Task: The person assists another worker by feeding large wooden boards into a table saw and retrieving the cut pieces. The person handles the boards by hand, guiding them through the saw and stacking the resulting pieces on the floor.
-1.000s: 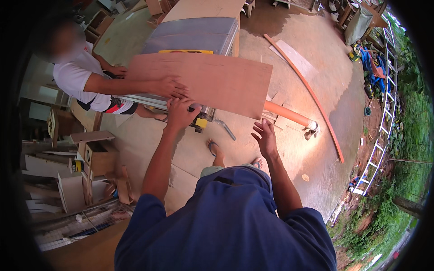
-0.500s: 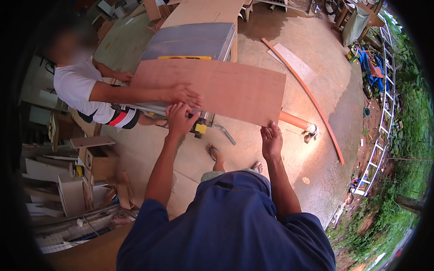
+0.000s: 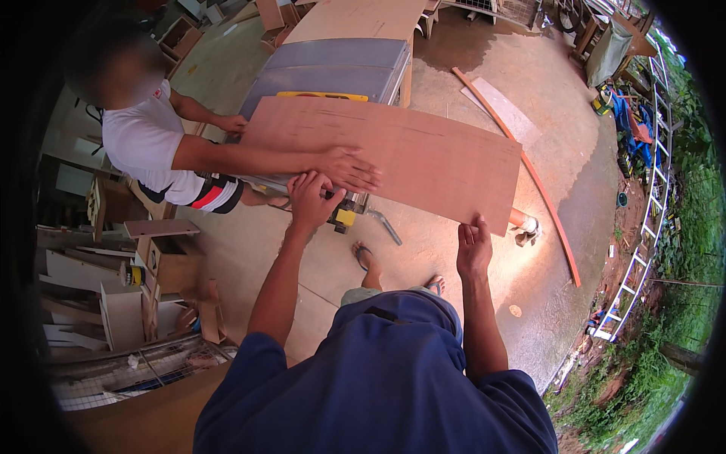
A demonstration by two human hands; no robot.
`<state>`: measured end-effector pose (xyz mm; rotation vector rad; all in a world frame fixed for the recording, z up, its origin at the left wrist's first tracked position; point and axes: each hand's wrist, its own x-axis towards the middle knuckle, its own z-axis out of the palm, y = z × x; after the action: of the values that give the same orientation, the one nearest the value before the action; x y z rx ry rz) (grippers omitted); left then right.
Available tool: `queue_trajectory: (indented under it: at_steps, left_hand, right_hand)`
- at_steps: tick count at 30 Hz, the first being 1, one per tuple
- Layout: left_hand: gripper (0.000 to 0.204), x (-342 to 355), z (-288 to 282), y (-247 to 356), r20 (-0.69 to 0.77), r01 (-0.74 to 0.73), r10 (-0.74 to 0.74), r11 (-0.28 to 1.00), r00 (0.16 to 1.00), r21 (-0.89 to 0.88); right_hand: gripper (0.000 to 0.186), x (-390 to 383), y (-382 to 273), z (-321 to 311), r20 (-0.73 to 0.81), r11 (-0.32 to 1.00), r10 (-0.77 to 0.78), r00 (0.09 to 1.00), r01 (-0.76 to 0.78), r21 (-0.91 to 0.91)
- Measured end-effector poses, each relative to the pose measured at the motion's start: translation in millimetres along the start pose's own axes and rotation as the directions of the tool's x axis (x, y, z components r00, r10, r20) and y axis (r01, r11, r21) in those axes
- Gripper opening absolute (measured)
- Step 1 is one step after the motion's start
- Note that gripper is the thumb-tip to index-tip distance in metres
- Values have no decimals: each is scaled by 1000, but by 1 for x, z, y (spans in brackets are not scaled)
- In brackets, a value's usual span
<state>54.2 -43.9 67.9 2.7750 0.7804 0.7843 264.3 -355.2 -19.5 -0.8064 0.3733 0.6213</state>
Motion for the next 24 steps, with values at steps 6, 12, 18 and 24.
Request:
queue_trajectory:
  at_steps: [6,12,18,24]
  left_hand:
    - [29,2,-1,5,-12,-5,5,1000,1000,7]
    - [28,2,0,3,21,11,-11,999,1000,31]
    - [27,2,-2,5,54,21,-22,1000,998,19]
    - [28,3,0,2,103,43,-45,999,994,29]
  right_hand:
    - [30,0,2,6,-14,999,26,1000,-25,29]
    - [29,-3,9,24,0,997,43,999,-43,63]
    - [30,-3,6,31,-9,994,36,999,-35,103]
    - [29,-4,5,33,-6,992,53,999,-52,114]
